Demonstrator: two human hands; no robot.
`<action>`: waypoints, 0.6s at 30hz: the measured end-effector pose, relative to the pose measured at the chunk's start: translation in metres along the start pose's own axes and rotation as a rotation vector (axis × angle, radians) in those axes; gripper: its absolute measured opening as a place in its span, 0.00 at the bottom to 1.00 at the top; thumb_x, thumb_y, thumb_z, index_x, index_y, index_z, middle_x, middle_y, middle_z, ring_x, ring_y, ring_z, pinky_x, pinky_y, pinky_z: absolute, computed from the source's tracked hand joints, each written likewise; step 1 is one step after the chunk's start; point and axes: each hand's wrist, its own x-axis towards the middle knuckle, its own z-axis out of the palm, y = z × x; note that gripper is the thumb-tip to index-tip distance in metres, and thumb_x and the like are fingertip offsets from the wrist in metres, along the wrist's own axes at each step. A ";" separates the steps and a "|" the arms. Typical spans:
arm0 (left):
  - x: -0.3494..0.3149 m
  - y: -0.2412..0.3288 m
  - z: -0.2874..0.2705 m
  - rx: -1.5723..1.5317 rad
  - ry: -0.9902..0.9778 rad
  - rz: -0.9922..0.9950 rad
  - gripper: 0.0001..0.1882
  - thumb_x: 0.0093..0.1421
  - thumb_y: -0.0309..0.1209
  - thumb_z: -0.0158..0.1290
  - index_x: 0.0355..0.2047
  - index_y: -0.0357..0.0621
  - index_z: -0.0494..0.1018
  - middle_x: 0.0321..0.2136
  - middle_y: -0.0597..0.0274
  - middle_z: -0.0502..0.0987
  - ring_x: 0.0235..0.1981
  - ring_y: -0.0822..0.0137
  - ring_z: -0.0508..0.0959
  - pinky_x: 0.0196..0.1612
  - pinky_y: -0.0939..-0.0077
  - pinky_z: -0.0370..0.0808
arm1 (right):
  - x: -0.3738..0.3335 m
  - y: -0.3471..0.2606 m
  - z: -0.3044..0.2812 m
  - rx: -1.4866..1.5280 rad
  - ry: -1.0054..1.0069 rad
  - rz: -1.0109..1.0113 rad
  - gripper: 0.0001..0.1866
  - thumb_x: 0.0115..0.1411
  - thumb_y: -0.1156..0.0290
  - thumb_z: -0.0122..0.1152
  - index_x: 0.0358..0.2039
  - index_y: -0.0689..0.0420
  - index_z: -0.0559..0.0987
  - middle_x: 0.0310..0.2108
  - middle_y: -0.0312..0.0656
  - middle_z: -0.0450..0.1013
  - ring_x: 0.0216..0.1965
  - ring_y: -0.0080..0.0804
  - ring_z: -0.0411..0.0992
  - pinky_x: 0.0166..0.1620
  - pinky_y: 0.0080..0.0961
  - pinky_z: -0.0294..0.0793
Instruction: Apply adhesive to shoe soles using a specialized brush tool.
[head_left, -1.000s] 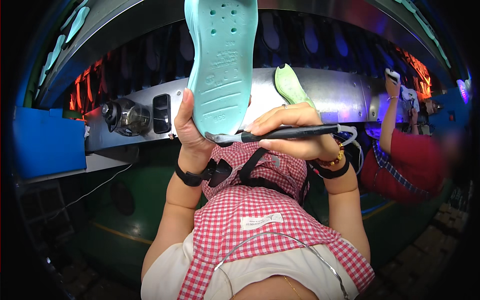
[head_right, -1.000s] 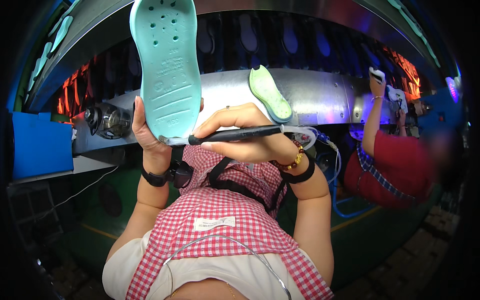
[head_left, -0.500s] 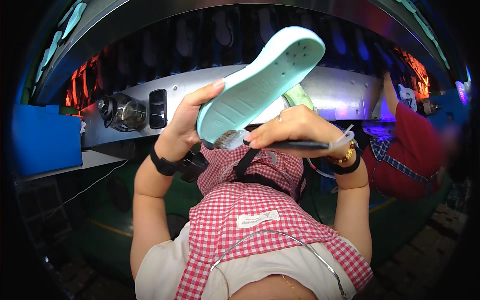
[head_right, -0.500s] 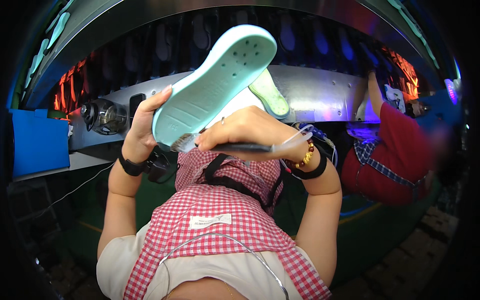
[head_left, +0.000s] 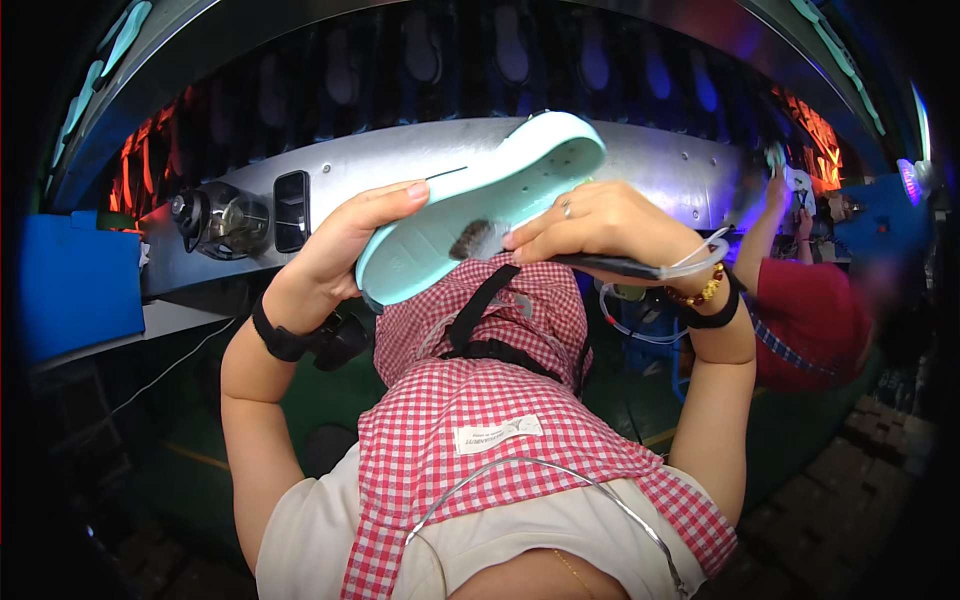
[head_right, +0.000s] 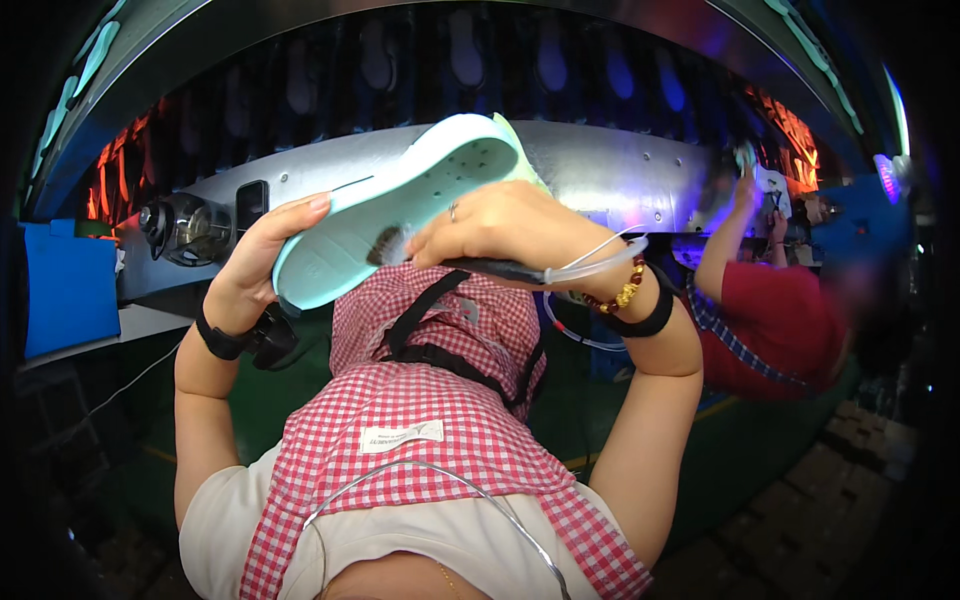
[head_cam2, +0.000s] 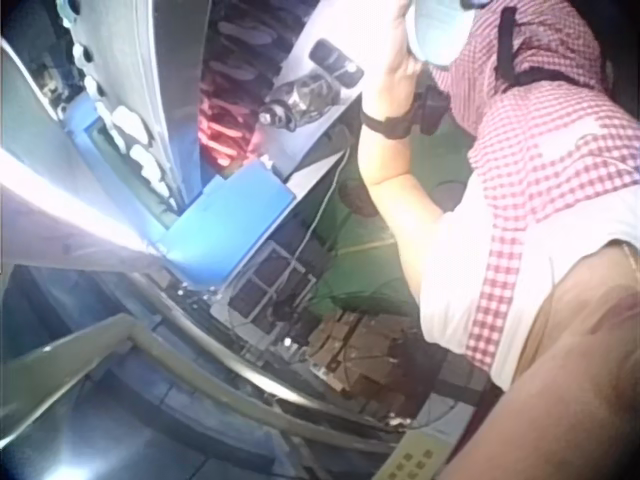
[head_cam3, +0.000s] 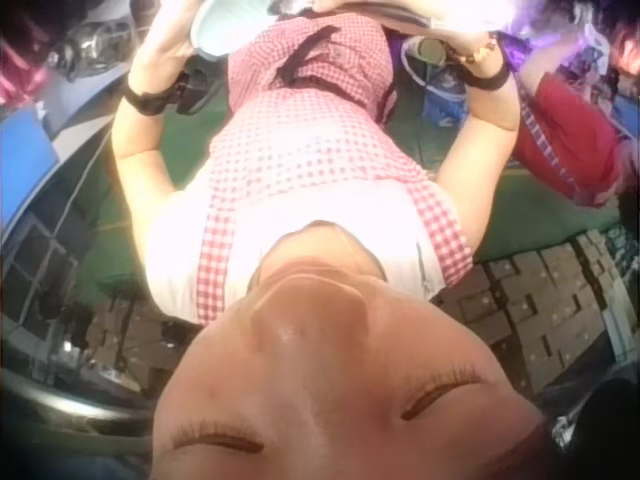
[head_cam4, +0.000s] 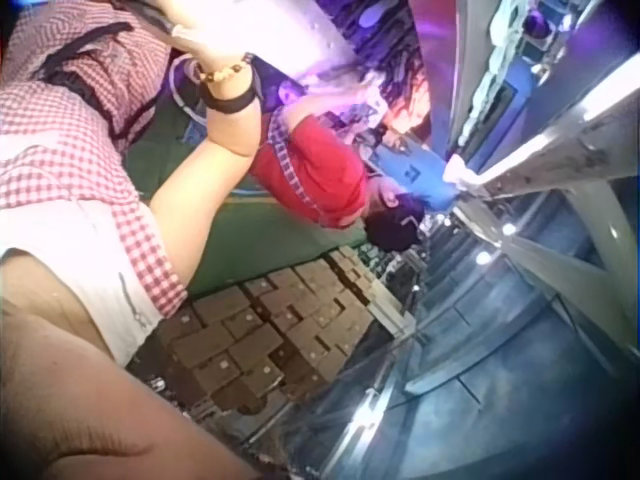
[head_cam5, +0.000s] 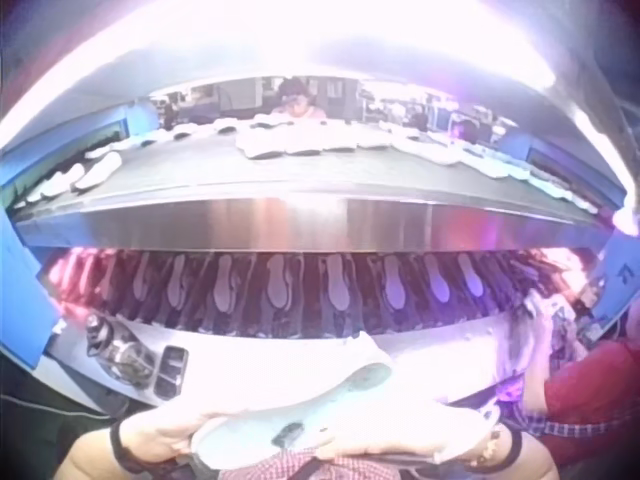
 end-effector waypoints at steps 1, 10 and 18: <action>0.001 -0.002 -0.004 -0.004 0.002 -0.002 0.22 0.58 0.35 0.46 0.47 0.30 0.63 0.38 0.53 0.72 0.34 0.72 0.76 0.35 0.83 0.75 | -0.002 -0.001 -0.002 -0.003 -0.003 -0.002 0.08 0.47 0.73 0.53 0.30 0.54 0.77 0.35 0.39 0.75 0.33 0.35 0.73 0.33 0.28 0.71; -0.005 -0.008 -0.014 -0.101 0.068 0.072 0.21 0.59 0.34 0.44 0.47 0.30 0.62 0.39 0.51 0.72 0.35 0.69 0.76 0.36 0.81 0.75 | -0.024 0.012 -0.001 0.092 0.001 0.177 0.10 0.48 0.76 0.59 0.33 0.61 0.76 0.36 0.44 0.74 0.39 0.37 0.73 0.43 0.27 0.70; 0.024 -0.036 -0.009 -0.600 -0.137 0.132 0.25 0.61 0.40 0.36 0.49 0.30 0.59 0.44 0.44 0.69 0.43 0.56 0.73 0.48 0.62 0.69 | -0.007 0.002 0.051 0.741 0.422 0.388 0.11 0.51 0.75 0.56 0.37 0.63 0.76 0.32 0.42 0.74 0.32 0.22 0.71 0.37 0.17 0.70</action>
